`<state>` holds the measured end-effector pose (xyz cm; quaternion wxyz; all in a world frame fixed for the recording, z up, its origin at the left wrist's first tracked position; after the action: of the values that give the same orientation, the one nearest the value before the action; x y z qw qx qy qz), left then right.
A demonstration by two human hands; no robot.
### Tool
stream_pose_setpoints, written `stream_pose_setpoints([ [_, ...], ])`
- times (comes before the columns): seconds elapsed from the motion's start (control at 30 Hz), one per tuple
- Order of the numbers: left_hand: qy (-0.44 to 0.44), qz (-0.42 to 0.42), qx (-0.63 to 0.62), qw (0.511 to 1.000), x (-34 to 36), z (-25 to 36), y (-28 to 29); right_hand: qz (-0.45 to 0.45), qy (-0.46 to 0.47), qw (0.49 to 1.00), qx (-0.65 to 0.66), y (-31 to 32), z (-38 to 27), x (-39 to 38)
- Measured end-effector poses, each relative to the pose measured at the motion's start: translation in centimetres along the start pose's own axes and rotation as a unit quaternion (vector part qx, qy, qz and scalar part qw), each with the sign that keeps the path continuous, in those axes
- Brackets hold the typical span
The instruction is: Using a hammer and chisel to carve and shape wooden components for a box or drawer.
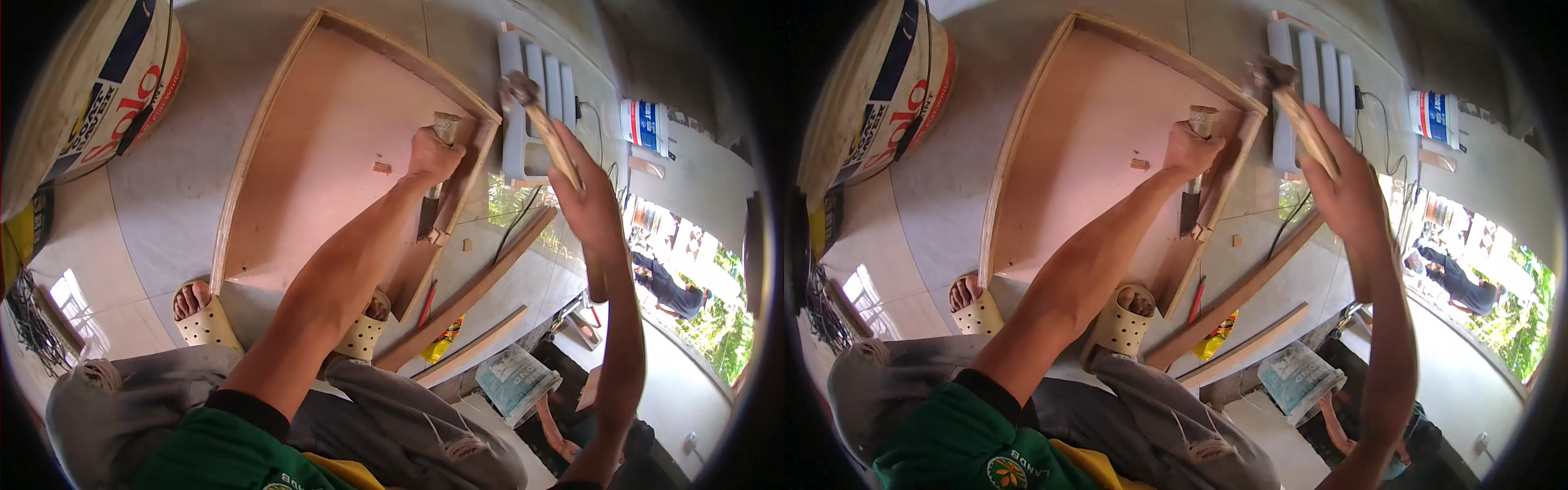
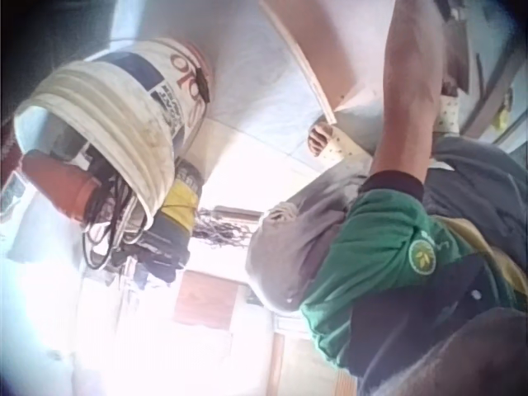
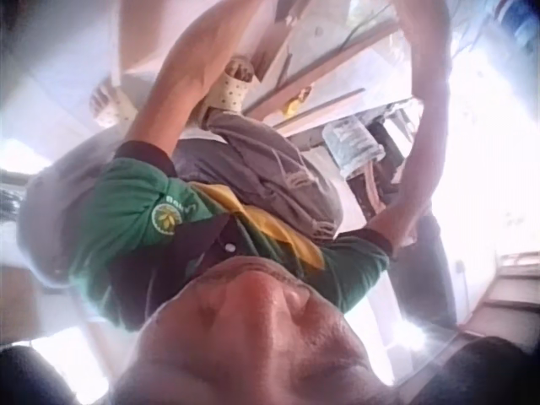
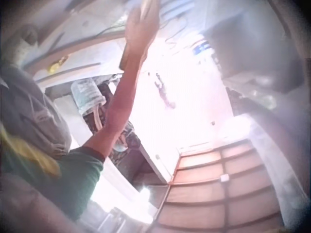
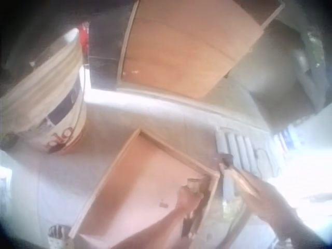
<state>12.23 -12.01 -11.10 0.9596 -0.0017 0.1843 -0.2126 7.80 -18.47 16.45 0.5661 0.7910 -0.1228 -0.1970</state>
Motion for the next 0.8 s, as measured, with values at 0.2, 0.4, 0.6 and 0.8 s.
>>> stream_pose_setpoints([
  [0.2,0.08,-0.019,-0.153,0.985,-1.1,0.4,3.8,0.107,-0.192,0.97,0.108,-2.9,6.3,-15.3],
  [0.4,0.153,-0.077,-0.237,0.956,-2.1,0.5,2.6,0.106,-0.436,0.856,0.255,-17.9,9.5,-26.7],
  [0.6,0.152,-0.103,-0.478,0.859,-1.6,4.8,9.2,0.187,-0.408,0.87,0.204,-24.0,8.5,-28.8],
  [0.8,0.13,-0.093,-0.096,0.982,-3.2,9.7,12.5,0.193,-0.393,0.879,0.188,-24.1,6.3,-26.3],
])
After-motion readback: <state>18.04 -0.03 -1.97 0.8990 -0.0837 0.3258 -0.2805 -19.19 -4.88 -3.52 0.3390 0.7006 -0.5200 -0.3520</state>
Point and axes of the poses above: each hand's wrist, its own x-axis towards the middle knuckle, its own y-axis out of the back of the hand, z = x × y, the point moved 8 cm from there along x, towards the middle knuckle, and after that the axes turned 7 degrees about z, right-handed, at the moved point
